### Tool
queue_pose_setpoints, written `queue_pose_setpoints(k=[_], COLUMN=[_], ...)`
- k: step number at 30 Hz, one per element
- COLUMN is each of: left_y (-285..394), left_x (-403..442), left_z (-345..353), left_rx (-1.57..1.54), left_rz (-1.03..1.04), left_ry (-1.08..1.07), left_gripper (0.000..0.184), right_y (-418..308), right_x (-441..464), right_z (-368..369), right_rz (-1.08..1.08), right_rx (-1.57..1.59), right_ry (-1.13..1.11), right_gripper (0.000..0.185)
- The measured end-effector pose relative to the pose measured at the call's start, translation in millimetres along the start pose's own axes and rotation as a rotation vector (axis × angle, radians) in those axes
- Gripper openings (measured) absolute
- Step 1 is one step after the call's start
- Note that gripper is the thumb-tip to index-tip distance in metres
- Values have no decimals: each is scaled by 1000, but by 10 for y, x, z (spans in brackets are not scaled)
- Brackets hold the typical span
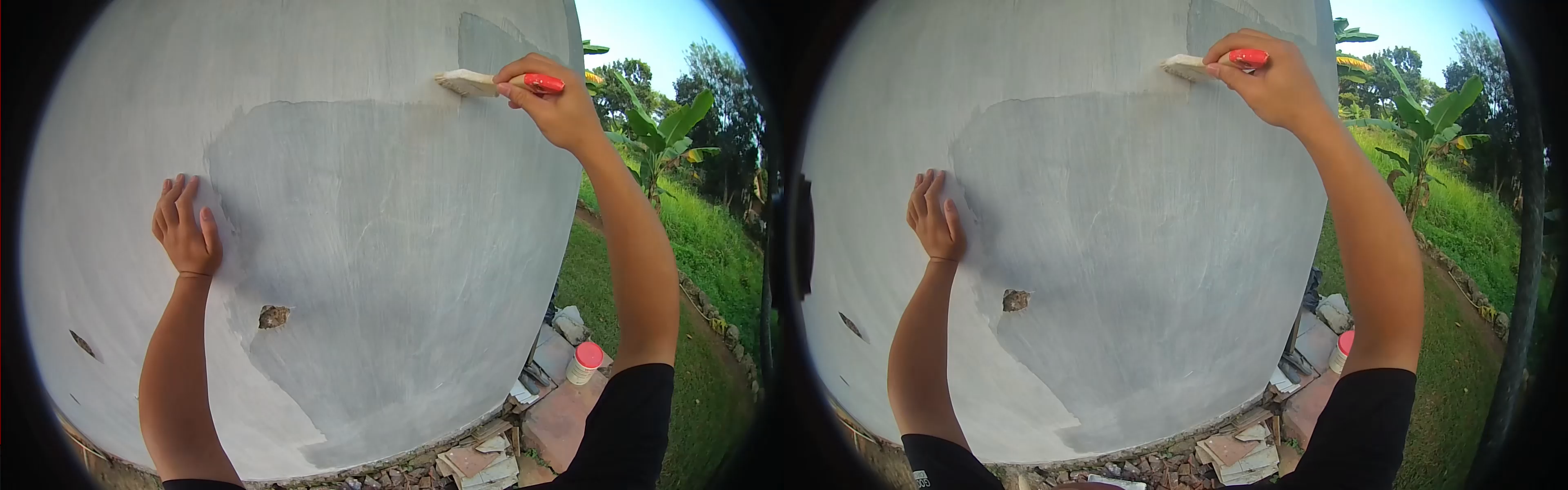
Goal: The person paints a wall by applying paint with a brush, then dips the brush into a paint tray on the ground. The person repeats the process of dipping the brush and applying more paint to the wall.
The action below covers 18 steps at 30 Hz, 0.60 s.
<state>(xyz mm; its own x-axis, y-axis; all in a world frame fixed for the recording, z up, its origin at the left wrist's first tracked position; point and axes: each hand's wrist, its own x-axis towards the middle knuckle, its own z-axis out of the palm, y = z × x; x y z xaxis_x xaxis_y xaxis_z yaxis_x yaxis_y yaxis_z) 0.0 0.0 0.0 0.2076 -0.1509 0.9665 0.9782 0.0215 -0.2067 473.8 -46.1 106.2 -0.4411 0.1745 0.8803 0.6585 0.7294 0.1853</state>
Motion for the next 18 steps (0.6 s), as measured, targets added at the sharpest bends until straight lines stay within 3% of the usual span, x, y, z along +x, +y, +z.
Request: queue_pose_setpoints(k=[2,4,5,8,9,12,15,18], left_y=[-26,50,47,47,43,69,60,62], left_x=[9,-57,-44,-11,-20,6,-5,-6], left_z=[2,-38,-36,-28,-35,-22,-26,-30], left_rx=[29,17,15,5,5,26,40,32], left_rz=[7,-4,2,10,8,13,11,11], left_ry=[-4,-29,-20,0,-1,5,17,5], left_gripper=[42,41,41,41,41,40,40,39], right_y=[-40,-144,-199,-528,-661,-742,-570,-321], right_x=[58,-286,-569,-1507,-1715,-1683,-898,-201], right_z=[27,255,420,877,926,989,650,290], right_rz=[-19,-120,-132,-443,-368,-205,13,-136], right_rx=[-89,-111,-133,-246,-129,100,179,-26], right_ry=[182,71,-53,-421,-673,-802,-455,5], right_gripper=[8,9,13,19,18,14,8,6])
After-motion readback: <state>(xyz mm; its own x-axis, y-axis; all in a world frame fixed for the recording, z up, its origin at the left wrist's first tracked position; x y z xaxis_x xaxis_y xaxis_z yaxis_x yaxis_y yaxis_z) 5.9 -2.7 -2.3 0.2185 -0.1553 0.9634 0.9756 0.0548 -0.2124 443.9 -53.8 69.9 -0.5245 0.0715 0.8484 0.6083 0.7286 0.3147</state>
